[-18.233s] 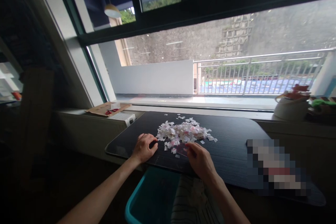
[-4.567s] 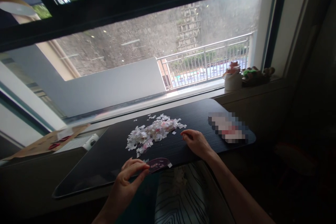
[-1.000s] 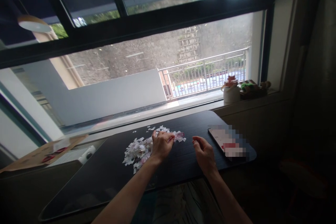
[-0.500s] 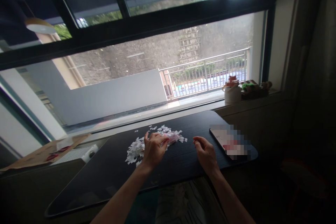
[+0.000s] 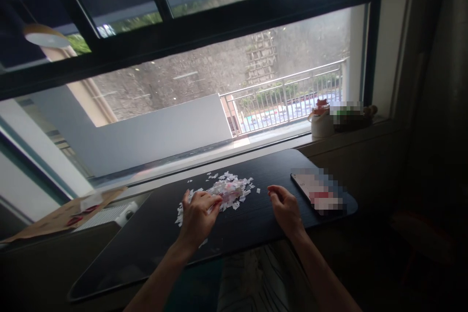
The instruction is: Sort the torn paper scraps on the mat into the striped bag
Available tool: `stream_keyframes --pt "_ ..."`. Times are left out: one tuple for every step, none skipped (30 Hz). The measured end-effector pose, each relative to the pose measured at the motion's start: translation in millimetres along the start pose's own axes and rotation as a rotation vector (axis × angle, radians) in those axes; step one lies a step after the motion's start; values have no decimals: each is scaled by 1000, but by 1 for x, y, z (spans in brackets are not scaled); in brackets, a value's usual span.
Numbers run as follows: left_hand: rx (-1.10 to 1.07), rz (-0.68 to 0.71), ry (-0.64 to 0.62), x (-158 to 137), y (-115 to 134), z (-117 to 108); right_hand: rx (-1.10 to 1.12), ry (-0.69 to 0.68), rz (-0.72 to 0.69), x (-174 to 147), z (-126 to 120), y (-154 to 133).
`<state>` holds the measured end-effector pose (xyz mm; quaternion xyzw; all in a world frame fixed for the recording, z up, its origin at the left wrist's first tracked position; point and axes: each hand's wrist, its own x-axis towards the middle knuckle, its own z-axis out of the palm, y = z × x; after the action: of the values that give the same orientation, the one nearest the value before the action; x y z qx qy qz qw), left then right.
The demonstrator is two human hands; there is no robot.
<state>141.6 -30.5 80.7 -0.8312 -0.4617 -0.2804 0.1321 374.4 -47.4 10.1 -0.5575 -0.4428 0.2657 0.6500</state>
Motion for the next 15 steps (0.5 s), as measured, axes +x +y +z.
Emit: stream_keyframes --pt "-11 1 4 8 7 6 -6 1 -4 0 0 0" --pt "-29 5 3 16 14 14 -12 3 -10 0 0 0" --pt "-47 13 -8 23 21 21 -17 3 -16 0 0 0" --pt "-63 19 -21 30 27 29 -19 1 -20 0 0 1" --pt "-77 22 -37 36 32 36 -19 -2 -20 0 0 1" --pt "-85 25 -49 40 35 41 -17 -5 -18 0 -1 0" --pt "-89 25 -58 42 37 44 -16 -7 -15 0 -1 0" --pt "-90 22 -64 42 37 46 -15 -7 -12 0 -1 0" --pt "-88 21 -69 41 36 45 -18 -6 -9 -1 -1 -1" --pt "-85 23 -75 37 34 42 -20 -2 -8 -1 -1 -1" --pt "-79 27 -82 32 31 37 -22 1 -7 -1 -1 -1" --pt "-72 36 -90 26 27 31 -22 2 -6 -1 -1 -2" --pt "-63 43 -95 18 22 23 -21 1 -6 -1 -1 -2" --pt "-50 41 -93 9 16 15 -19 -3 -5 -1 -1 -2" --pt "-34 38 -92 -1 9 8 -16 -7 -5 -1 -1 -2"
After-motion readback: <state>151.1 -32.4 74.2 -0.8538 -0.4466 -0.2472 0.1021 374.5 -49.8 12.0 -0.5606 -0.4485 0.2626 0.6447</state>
